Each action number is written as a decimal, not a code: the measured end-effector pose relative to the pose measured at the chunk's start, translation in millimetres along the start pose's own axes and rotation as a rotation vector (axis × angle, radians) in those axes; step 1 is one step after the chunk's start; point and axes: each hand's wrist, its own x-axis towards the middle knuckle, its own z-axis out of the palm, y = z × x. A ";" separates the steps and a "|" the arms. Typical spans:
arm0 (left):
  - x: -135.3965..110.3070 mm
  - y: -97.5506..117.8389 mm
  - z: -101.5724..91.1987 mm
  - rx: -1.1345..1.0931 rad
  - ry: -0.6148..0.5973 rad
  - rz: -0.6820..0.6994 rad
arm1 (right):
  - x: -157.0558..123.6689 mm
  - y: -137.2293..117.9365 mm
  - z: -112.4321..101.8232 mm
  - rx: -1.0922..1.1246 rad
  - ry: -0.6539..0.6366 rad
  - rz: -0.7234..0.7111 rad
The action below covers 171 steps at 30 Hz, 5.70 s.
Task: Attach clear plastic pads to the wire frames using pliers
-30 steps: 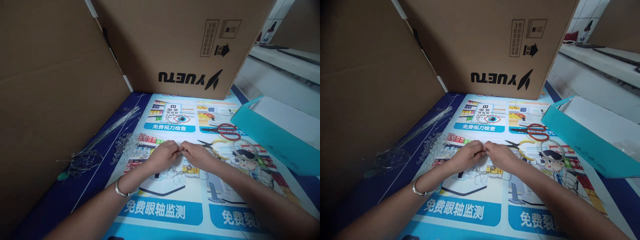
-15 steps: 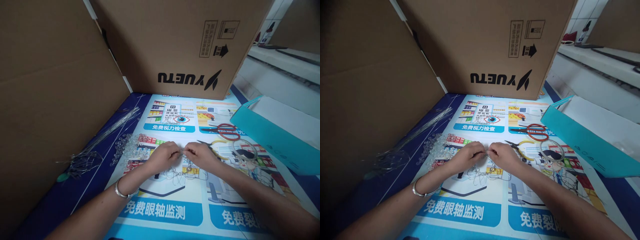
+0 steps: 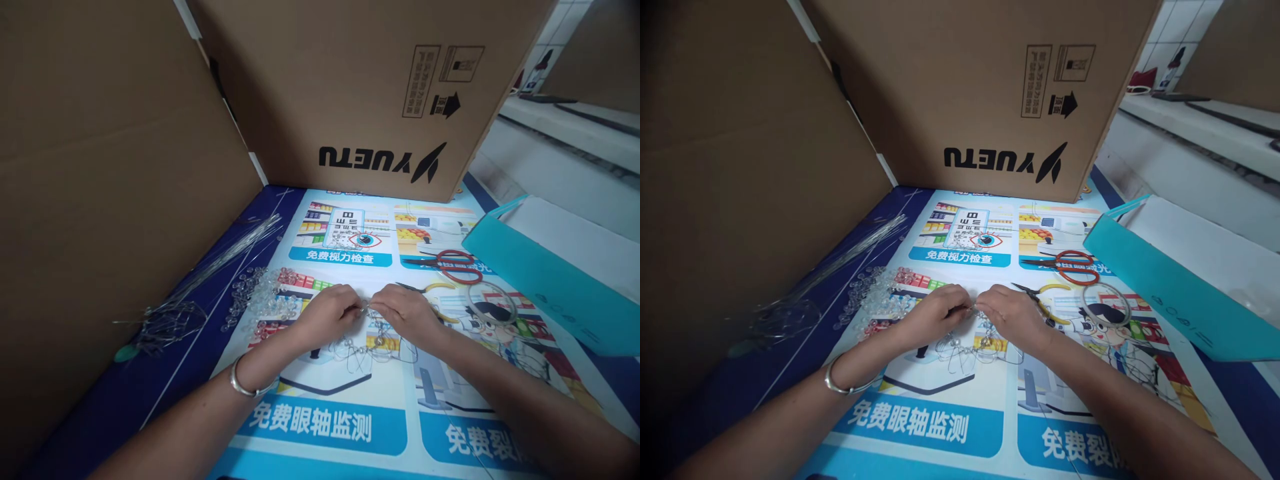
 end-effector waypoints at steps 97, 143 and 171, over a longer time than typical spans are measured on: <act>-1.6 6.8 0.5 -0.259 -0.024 -0.079 | 13.5 1.8 0.7 0.603 -0.160 0.474; -1.7 6.8 2.7 -0.194 0.203 0.062 | -39.3 36.0 -45.3 -0.705 -0.221 0.365; -1.9 5.5 -1.2 -0.039 0.139 0.152 | -36.3 2.7 -29.4 -0.493 -0.250 0.085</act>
